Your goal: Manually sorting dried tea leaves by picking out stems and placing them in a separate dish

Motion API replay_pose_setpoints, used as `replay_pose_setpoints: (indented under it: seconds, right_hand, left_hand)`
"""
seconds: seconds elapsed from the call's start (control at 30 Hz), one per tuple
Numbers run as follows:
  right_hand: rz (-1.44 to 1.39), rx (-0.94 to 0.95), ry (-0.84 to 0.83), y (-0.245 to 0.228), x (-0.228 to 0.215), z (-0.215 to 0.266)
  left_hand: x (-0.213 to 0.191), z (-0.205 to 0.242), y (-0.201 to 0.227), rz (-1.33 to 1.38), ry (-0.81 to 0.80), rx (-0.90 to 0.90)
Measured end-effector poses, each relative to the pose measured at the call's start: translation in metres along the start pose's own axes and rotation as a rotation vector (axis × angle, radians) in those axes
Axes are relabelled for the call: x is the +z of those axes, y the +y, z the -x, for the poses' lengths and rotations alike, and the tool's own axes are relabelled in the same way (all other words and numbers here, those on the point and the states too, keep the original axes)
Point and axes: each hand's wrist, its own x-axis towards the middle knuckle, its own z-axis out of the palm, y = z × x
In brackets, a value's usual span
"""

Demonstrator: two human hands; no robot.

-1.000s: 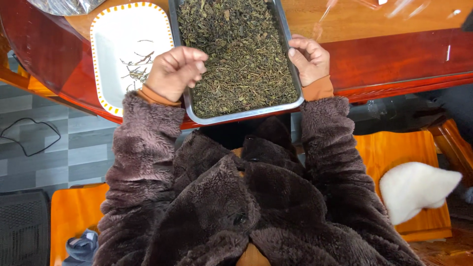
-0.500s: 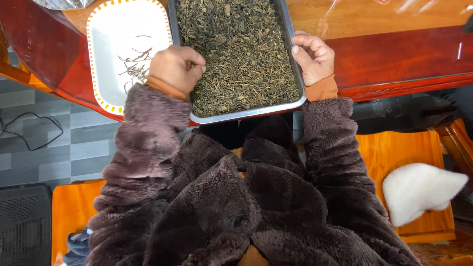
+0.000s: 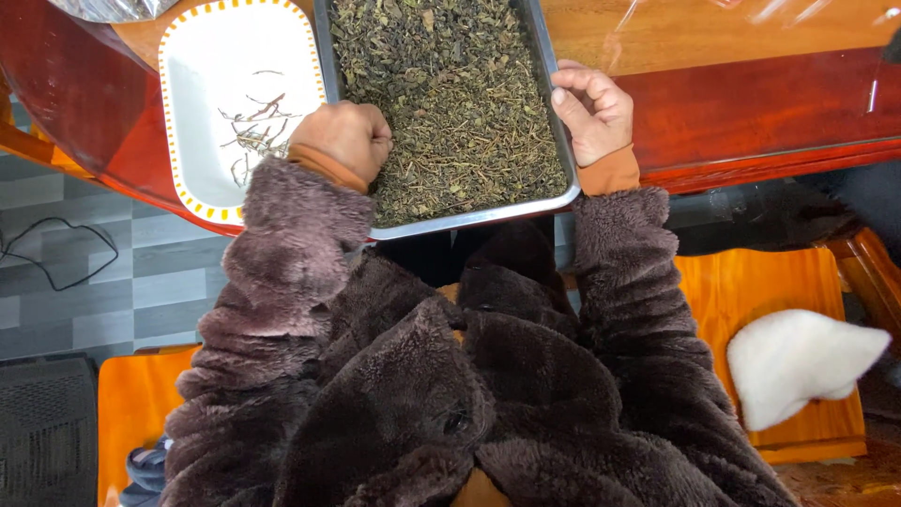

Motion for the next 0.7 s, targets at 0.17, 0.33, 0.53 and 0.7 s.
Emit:
replay_pose_setpoints:
  seconds: [0.17,0.33,0.53,0.7]
  right_hand:
    - [0.018,0.019,0.001,-0.003,0.001,0.0]
    - [0.024,-0.009,-0.012,-0.001,0.0,-0.001]
    - [-0.008,-0.013,-0.007,-0.003,0.001,0.0]
    - [-0.037,-0.003,-0.007,-0.002,0.0,0.001]
  left_hand:
    - [-0.021,0.028,0.003,0.503,0.138,0.044]
    - [-0.003,0.023,-0.018,0.873,0.186,0.209]
    - [0.0,0.023,-0.029,1.748,-0.105,0.134]
    - [0.004,0.024,-0.026,2.017,-0.109,0.103]
